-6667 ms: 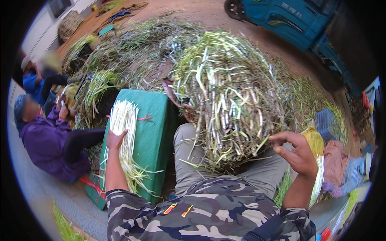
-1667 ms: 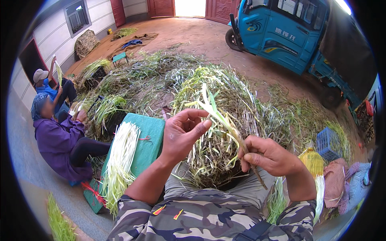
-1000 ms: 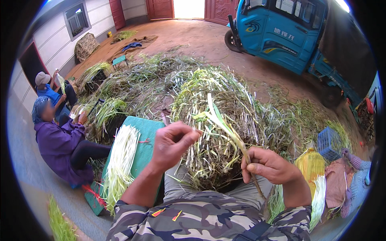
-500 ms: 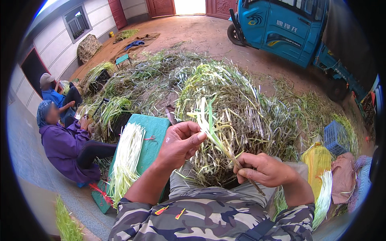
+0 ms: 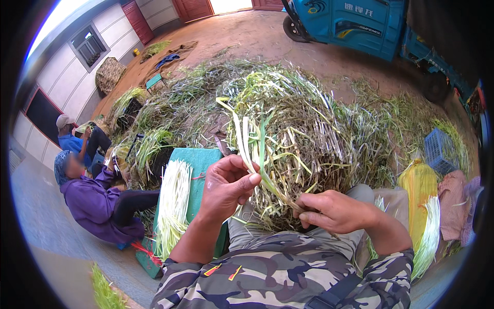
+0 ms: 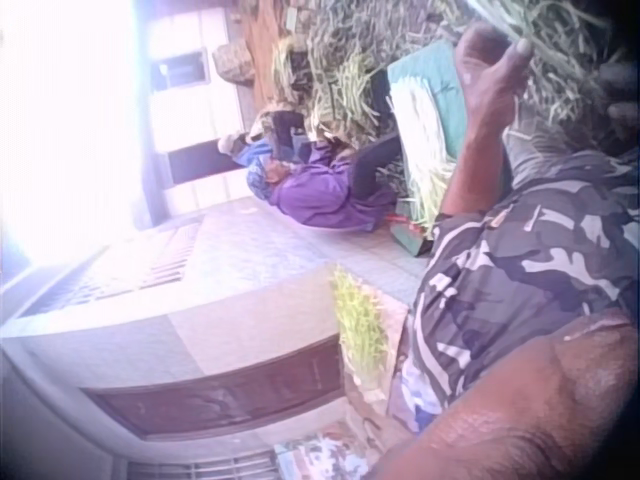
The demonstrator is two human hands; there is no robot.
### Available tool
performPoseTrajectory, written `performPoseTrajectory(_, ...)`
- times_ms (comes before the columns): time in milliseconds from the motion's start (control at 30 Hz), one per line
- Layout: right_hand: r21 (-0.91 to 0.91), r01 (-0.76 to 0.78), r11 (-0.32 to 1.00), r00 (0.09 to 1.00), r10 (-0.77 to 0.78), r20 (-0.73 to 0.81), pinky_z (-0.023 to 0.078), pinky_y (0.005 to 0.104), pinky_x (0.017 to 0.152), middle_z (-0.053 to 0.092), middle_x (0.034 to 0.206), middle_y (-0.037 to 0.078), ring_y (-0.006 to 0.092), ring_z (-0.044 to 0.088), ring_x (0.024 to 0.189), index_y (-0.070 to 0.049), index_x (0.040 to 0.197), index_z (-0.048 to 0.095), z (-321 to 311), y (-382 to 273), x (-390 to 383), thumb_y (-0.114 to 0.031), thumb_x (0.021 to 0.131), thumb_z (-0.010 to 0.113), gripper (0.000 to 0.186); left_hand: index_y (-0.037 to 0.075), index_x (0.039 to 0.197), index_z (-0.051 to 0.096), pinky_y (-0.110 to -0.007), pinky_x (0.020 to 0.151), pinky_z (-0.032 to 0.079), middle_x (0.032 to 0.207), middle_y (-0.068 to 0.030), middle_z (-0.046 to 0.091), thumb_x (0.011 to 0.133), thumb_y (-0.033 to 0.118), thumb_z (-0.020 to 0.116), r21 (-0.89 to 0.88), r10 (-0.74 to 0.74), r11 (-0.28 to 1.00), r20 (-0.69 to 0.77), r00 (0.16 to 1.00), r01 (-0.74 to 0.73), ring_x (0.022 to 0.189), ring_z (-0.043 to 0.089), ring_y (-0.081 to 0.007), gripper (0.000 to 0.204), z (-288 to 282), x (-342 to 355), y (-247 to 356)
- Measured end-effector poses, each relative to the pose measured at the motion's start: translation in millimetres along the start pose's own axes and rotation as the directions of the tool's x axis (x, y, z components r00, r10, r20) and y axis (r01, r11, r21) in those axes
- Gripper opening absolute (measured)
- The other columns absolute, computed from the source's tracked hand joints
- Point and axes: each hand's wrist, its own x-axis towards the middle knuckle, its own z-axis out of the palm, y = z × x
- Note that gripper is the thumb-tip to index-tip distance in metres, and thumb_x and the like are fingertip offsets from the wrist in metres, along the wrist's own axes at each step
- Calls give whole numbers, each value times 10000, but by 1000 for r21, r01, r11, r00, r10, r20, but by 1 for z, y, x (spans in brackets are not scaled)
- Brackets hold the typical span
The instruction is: The person sits on the ground and repeatedly pulls long, thin strips from a pile of plant material, separating them by hand. The strips are gathered and placed into a growing bundle on a green block beside them.
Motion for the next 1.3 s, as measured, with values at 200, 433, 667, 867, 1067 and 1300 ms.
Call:
performPoseTrajectory(200, 174, 3, 985, 999, 6, -50, 523, 319, 740, 695, 931, 71, 139, 655, 849, 0, 1164, 582, 5, 8, 16, -208, 1016, 578, 255, 4, 942, 669, -179, 402, 410, 812, -68, 699, 848, 13, 785, 72, 28, 997, 58, 998, -32, 553, 602, -72, 149, 5, -1, -3)
performPoseTrajectory(433, 731, 193, 655, 978, -65, -200, 482, 274, 811, 639, 1028, 13, 73, 567, 933, 8, 1233, 590, 24, 15, 53, -282, 1006, 647, 373, -26, 916, 663, -193, 411, 398, 817, -118, 710, 819, 79, 832, 228, -7, 974, 89, 996, -14, 523, 594, -92, 221, 8, -5, -3)
performPoseTrajectory(667, 711, 198, 675, 963, 2, -270, 491, 263, 830, 669, 1030, 17, 72, 593, 941, 10, 1206, 633, 24, 9, 56, -191, 988, 654, 297, -28, 898, 680, -191, 445, 400, 807, -108, 715, 791, 86, 859, 252, 83, 962, 82, 993, -101, 526, 560, -66, 238, 11, -6, -3)
performPoseTrajectory(867, 752, 176, 635, 956, 73, -285, 485, 239, 772, 674, 1022, 10, 58, 592, 905, -7, 1200, 641, 24, 8, 57, -140, 986, 629, 252, -21, 877, 684, -193, 464, 409, 813, -117, 726, 784, 73, 860, 218, 134, 965, 79, 988, -148, 547, 566, -61, 220, 13, -6, -4)
performPoseTrajectory(1067, 789, 189, 584, 960, 59, -274, 482, 229, 733, 668, 1005, 5, 52, 595, 862, -17, 1146, 638, 24, 5, 59, -128, 978, 633, 201, -20, 926, 676, -197, 471, 418, 847, -146, 730, 782, 42, 851, 175, 180, 963, 157, 971, -207, 571, 585, -77, 235, 9, -6, -5)
performPoseTrajectory(1300, 783, 217, 583, 947, 70, -314, 468, 224, 638, 660, 910, 7, 57, 583, 744, -35, 1074, 635, 22, 9, 64, -136, 924, 709, 195, -45, 965, 684, -268, 682, 548, 900, -142, 733, 781, -42, 824, 176, 238, 945, 201, 950, -274, 770, 681, -145, 231, 4, -8, -8)
